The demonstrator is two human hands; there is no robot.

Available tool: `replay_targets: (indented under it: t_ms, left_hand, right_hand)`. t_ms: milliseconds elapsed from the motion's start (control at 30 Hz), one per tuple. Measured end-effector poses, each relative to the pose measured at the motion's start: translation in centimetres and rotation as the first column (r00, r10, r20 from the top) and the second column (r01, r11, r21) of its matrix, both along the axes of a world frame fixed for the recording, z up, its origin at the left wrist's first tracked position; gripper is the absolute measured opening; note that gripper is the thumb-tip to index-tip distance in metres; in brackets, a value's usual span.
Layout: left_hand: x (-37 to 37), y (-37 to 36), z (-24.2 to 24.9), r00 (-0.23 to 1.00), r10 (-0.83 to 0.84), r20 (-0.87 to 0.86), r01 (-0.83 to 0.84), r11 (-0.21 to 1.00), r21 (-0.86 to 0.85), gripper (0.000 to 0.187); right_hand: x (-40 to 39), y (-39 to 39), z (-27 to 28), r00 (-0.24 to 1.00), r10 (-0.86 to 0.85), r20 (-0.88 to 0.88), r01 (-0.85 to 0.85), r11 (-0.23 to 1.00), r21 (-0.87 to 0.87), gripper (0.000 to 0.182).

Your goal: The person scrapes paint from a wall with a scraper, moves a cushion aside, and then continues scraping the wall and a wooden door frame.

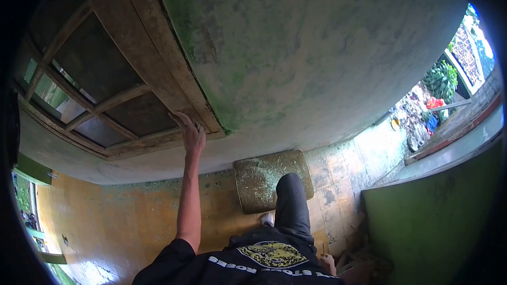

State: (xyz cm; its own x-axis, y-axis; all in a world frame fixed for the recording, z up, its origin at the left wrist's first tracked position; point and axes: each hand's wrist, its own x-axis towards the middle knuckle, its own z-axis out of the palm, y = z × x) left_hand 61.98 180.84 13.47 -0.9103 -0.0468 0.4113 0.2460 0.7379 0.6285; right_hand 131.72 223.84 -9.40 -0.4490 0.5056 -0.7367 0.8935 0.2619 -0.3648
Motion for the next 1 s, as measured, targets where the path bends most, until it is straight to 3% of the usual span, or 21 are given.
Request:
replay_targets:
  t_ms: [67, 100, 133, 167, 233, 267, 300, 367, 400, 500, 533, 567, 633, 667, 733, 767, 800, 833, 867, 1000]
  left_hand:
    - [0.2, -0.3, 0.2, 1.000, -0.027, -0.004, 0.027, 0.999, 0.037, 0.078]
    - [0.4, -0.3, 0.6, 0.993, -0.032, 0.118, 0.022, 0.996, 0.084, 0.078]
    - [0.6, -0.4, 1.0, 0.971, -0.042, 0.237, 0.011, 0.991, 0.131, 0.078]
    - [0.3, -0.4, 0.3, 0.976, -0.041, 0.216, 0.012, 0.991, 0.135, 0.078]
    - [-0.8, -0.7, -1.9, 0.979, 0.028, 0.202, -0.029, 1.000, 0.000, 0.078]
    - [-0.5, -0.6, -1.0, 0.987, -0.003, 0.161, -0.015, 0.994, 0.111, 0.075]
    - [-0.3, -0.1, -0.1, 0.993, -0.034, 0.110, 0.009, 0.975, 0.223, 0.073]
    - [0.2, 0.8, 3.7, 0.998, 0.037, -0.043, -0.026, 0.970, 0.243, 0.070]
    - [0.1, 1.1, 5.8, 0.996, 0.044, -0.079, -0.022, 0.968, 0.249, 0.070]
    - [-0.4, 1.9, 13.2, 0.971, 0.037, -0.236, 0.031, 0.960, 0.277, 0.069]
    - [-0.3, 2.5, 16.0, 0.954, 0.035, -0.297, 0.056, 0.955, 0.293, 0.068]
    - [-0.6, 2.9, 18.4, 0.936, 0.032, -0.350, 0.082, 0.948, 0.306, 0.068]
    - [-1.7, 2.5, 20.8, 0.931, 0.032, -0.363, 0.065, 0.966, 0.251, 0.067]
    - [-2.1, 2.0, 21.7, 0.937, 0.041, -0.347, 0.028, 0.981, 0.190, 0.067]
    - [-2.4, 2.5, 23.6, 0.898, 0.078, -0.433, -0.051, 0.996, 0.074, 0.060]
    - [-1.7, 2.9, 23.0, 0.930, 0.111, -0.349, -0.044, 0.980, 0.195, 0.057]
    - [-1.1, 3.1, 22.5, 0.957, 0.132, -0.260, -0.045, 0.948, 0.315, 0.053]
    - [-0.5, 3.0, 23.0, 0.942, 0.107, -0.318, -0.093, 0.994, 0.059, 0.056]
    - [0.2, 2.7, 23.8, 0.926, 0.077, -0.369, -0.160, 0.967, -0.199, 0.060]
    - [1.8, 2.8, 25.3, 0.964, 0.008, -0.267, -0.042, 0.992, -0.122, 0.062]
  right_hand:
    - [-5.0, -6.8, -2.9, 0.997, 0.047, -0.062, -0.047, 0.999, 0.002, 0.041]
    - [-7.3, -7.2, -2.0, 0.996, 0.047, -0.076, -0.047, 0.999, 0.001, 0.041]
    - [-9.6, -7.4, -0.9, 0.995, -0.039, -0.092, 0.038, 0.999, -0.017, 0.045]
    - [-12.3, -7.1, 0.6, 0.986, -0.123, -0.114, 0.120, 0.992, -0.035, 0.049]
    - [-17.7, -5.0, 1.5, 0.956, -0.175, -0.236, 0.173, 0.984, -0.032, 0.062]
    - [-22.5, -5.2, 6.0, 0.884, -0.169, -0.437, 0.180, 0.984, -0.016, 0.068]
    - [-26.5, -4.8, 7.5, 0.765, -0.238, -0.598, 0.291, 0.957, -0.009, 0.076]
    - [-36.5, -4.8, 16.3, 0.647, -0.205, -0.734, 0.397, 0.913, 0.094, 0.074]
    - [-40.2, -2.1, 15.0, 0.507, 0.049, -0.861, 0.407, 0.867, 0.288, 0.073]
    - [-52.9, -3.7, 29.8, 0.175, 0.099, -0.980, 0.367, 0.917, 0.158, 0.072]
    - [-55.9, -3.4, 33.3, 0.071, 0.161, -0.984, 0.346, 0.922, 0.176, 0.070]
    - [-58.0, -4.3, 38.5, 0.119, 0.156, -0.980, 0.364, 0.912, 0.190, 0.063]
    - [-62.4, -2.7, 44.4, 0.102, 0.576, -0.811, 0.497, 0.677, 0.543, 0.057]
    - [-64.5, -3.0, 48.0, 0.067, 0.578, -0.813, 0.515, 0.678, 0.524, 0.057]
    - [-66.4, -4.6, 54.3, -0.039, 0.573, -0.819, 0.386, 0.765, 0.516, 0.055]
    - [-68.0, -3.8, 55.7, -0.051, 0.746, -0.664, 0.462, 0.607, 0.646, 0.054]
    - [-68.5, -4.3, 58.1, -0.096, 0.716, -0.692, 0.428, 0.657, 0.620, 0.055]
    - [-69.0, -5.1, 60.0, -0.144, 0.679, -0.720, 0.386, 0.709, 0.591, 0.056]
    - [-69.5, -5.3, 61.3, -0.172, 0.686, -0.707, 0.384, 0.708, 0.593, 0.057]
    - [-69.6, -4.9, 63.1, -0.195, 0.788, -0.584, 0.470, 0.598, 0.650, 0.058]
